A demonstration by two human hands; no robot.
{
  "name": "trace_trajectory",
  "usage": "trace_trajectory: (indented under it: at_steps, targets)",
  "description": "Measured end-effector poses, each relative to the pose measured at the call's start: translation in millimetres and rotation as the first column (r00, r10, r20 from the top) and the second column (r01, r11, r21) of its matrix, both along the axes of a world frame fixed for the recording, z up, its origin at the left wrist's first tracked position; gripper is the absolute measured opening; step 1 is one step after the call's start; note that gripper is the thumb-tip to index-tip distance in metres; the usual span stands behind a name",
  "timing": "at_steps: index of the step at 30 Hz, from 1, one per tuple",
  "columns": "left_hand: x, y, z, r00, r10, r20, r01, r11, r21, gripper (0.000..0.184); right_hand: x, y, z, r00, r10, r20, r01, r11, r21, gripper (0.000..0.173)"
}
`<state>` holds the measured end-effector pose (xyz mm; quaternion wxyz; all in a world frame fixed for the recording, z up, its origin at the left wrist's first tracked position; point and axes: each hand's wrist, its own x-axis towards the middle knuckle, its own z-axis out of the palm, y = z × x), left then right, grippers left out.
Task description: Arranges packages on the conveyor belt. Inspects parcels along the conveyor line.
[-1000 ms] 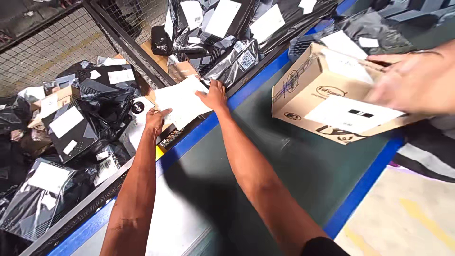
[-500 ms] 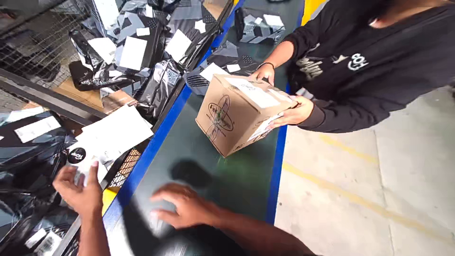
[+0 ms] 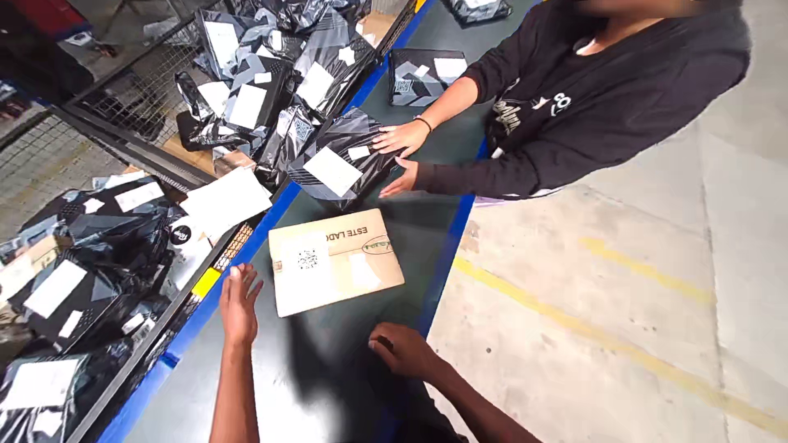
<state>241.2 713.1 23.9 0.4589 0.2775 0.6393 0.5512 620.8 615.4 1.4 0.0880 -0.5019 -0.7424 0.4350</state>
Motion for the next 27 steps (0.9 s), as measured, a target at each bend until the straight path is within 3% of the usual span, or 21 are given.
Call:
trace_trajectory:
  at_steps: [1,3,5,7,10,13,15,17,19,21,23,24,25,27]
  targets:
    - [-4.8,7.8,11.7,0.999,-0.005,0.047,0.005,1.0,-0.008,0.065,14.7,5.3,1.8,0.998,-0.043,0.046,0.043,0.999,0.005,0.031]
    - [-17.5,-20.0,24.1,0.998,-0.015,0.063,0.019,0.997,-0.073,0.072,43.5,-3.5,2.4,0.974,-0.223,-0.046,0.224,0.974,0.029,0.032]
    - [-22.2,-37.4,26.6,0.998,-0.019,0.052,0.025,0.993,-0.118,0.074,65.3,12.5,7.0,0.871,-0.447,-0.205,0.457,0.89,0.001,0.037]
    - [-29.0,-63.2,24.4,0.999,0.007,0.053,0.0,0.991,-0.137,0.075,75.5,24.5,15.4,0.732,-0.589,-0.342,0.581,0.802,-0.138,0.041]
    - [-42.4,-139.9,16.9,0.995,0.081,0.051,-0.072,0.984,-0.16,0.079,57.3,4.9,12.8,0.597,-0.686,-0.416,0.614,0.724,-0.315,0.048]
    - [-11.3,-203.6,22.5,0.989,0.108,0.098,-0.089,0.98,-0.179,0.077,-31.3,-39.7,14.8,0.584,-0.688,-0.43,0.577,0.725,-0.376,0.058]
    - [-2.8,-230.9,41.4,0.909,0.323,0.262,-0.295,0.945,-0.141,0.073,-128.6,-64.3,35.0,0.587,-0.588,-0.556,0.423,0.809,-0.409,0.06]
    - [-66.9,-249.0,82.9,0.84,0.445,0.312,-0.492,0.866,0.089,0.075,-236.5,-31.7,77.3,0.535,-0.379,-0.755,0.169,0.924,-0.344,0.062]
    - [-160.7,-244.8,133.0,0.869,0.462,0.178,-0.494,0.828,0.266,0.085,-319.9,41.1,137.9,0.506,-0.157,-0.848,-0.035,0.979,-0.202,0.062]
    - [-236.5,-223.6,194.1,0.824,0.565,0.038,-0.555,0.792,0.256,0.086,-367.7,96.7,217.8,0.591,0.074,-0.804,-0.039,0.997,0.063,0.056]
    - [-258.5,-205.8,238.2,0.777,0.615,-0.134,-0.566,0.776,0.279,0.062,-360.4,97.6,287.8,0.583,0.265,-0.768,-0.016,0.949,0.316,0.048]
    - [-257.6,-200.7,239.8,0.769,0.608,-0.198,-0.533,0.78,0.328,0.055,-343.1,83.0,306.2,0.521,0.356,-0.776,-0.012,0.912,0.41,0.041]
    - [-250.0,-199.7,232.5,0.776,0.577,-0.254,-0.468,0.797,0.381,0.054,-323.0,62.5,309.1,0.448,0.432,-0.783,-0.025,0.881,0.472,0.033]
    - [-224.5,-199.1,190.2,0.851,0.41,-0.33,-0.243,0.862,0.445,0.06,-280.8,22.6,271.2,0.367,0.5,-0.785,-0.059,0.854,0.517,0.025]
